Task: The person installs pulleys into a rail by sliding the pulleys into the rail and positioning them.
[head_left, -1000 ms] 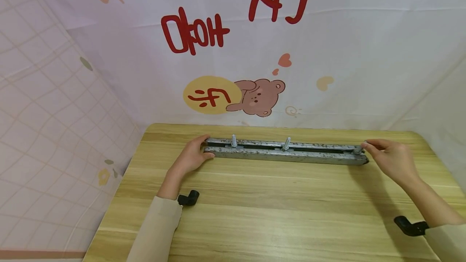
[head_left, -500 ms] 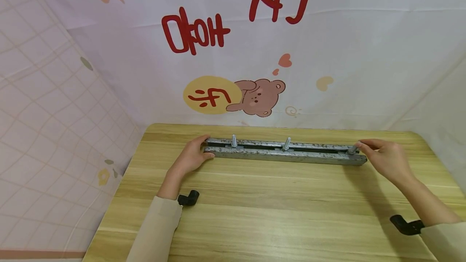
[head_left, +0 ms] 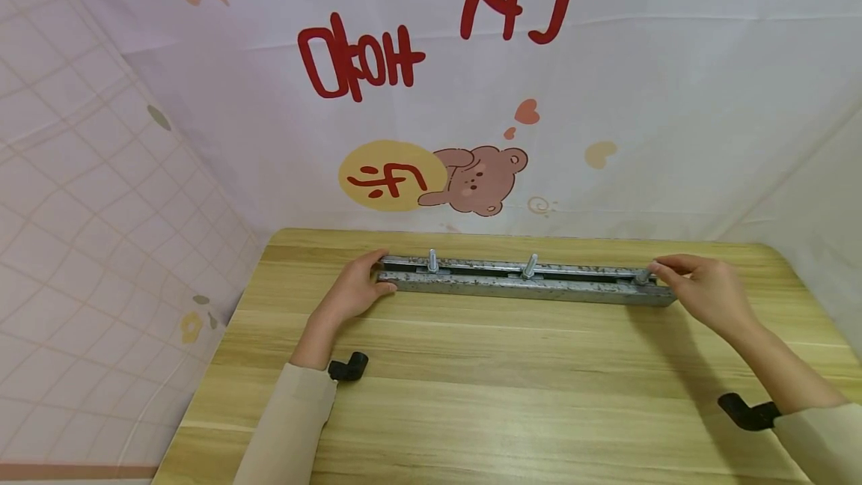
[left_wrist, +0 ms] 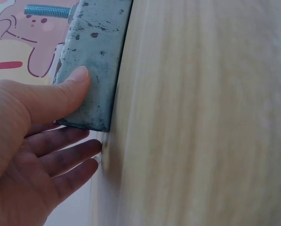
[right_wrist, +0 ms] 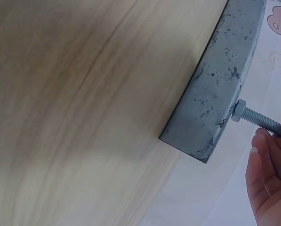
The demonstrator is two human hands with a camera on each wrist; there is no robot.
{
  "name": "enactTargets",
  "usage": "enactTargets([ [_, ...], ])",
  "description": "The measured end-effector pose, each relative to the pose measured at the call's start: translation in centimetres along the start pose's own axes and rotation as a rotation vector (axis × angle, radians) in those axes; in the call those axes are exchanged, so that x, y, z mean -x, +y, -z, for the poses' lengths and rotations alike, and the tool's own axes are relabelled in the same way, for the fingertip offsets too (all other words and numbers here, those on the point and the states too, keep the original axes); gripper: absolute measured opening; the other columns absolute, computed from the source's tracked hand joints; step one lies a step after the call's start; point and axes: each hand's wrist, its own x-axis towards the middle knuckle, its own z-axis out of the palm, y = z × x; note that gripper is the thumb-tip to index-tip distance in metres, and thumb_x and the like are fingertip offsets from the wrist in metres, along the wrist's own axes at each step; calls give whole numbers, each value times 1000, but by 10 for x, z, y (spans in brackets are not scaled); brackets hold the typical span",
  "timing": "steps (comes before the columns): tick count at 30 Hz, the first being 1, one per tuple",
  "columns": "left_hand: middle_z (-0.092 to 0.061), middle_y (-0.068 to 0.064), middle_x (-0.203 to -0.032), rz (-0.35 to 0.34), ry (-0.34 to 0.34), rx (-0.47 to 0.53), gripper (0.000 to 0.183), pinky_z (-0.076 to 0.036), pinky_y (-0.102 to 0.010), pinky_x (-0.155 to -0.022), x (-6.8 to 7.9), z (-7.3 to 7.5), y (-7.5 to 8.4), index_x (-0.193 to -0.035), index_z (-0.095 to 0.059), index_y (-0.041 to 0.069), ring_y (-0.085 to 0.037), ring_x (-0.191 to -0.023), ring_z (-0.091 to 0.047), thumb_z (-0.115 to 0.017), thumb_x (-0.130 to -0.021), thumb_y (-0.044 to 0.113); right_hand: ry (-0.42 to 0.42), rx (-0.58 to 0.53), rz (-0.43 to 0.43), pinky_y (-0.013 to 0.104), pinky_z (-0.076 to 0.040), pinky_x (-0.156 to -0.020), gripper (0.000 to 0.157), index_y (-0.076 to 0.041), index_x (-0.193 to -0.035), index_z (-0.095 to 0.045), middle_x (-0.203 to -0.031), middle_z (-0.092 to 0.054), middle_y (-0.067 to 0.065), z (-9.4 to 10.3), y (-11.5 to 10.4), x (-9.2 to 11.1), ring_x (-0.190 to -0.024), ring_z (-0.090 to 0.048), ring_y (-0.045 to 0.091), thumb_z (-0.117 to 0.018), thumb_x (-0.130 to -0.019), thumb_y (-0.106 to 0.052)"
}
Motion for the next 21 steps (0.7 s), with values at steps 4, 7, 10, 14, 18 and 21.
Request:
enactTargets([
  [4,-47,-8,-140,-4,1,3,70,-40,-43,-102,0,0,0,-144,-40,11,-25,-128,-43,-73,-84,26,7,1,41,21,-43,-52,38,-6,-112,-70,-97,-71,14,0,-2,-1,-70,-61,12,-57,-95,-37],
  [7,-46,-8,-140,-4,0,1,70,-40,-43,-102,0,0,-1,-144,-39,11,-25,-128,-43,-73,-84,26,1,-7,59,21,-42,-51,36,-4,-112,-70,-97,-70,15,1,-2,-2,-69,-61,12,-57,-95,-33],
  [10,-46,-8,-140,-3,2,-3,71,-40,-43,-102,0,-1,-1,-144,-39,13,-25,-128,-43,-73,-84,26,2,-4,49,21,-42,-51,36,-6,-111,-71,-97,-71,14,-1,-3,-3,-68,-60,8,-57,-95,-35],
  [14,-46,-7,-141,2,1,-10,71,-40,-42,-102,0,-1,-2,-145,-38,14,-25,-129,-42,-73,-84,27,3,-1,41,22,-42,-52,36,-8,-110,-72,-97,-71,12,-3,-6,-4,-68,-57,4,-58,-94,-37],
  [18,-46,-7,-140,0,1,-14,71,-40,-42,-102,0,-1,-2,-145,-38,13,-25,-129,-42,-73,-84,27,-13,-2,34,22,-42,-53,38,-8,-111,-71,-100,-70,13,-3,-9,-5,-71,-57,2,-56,-94,-39],
  [21,-47,-8,-139,-6,3,-13,71,-40,-43,-102,-1,-1,-3,-145,-39,11,-26,-128,-43,-73,-84,27,-22,2,15,24,-44,-55,41,-10,-111,-71,-102,-70,11,-4,-11,-5,-74,-57,3,-56,-94,-43],
])
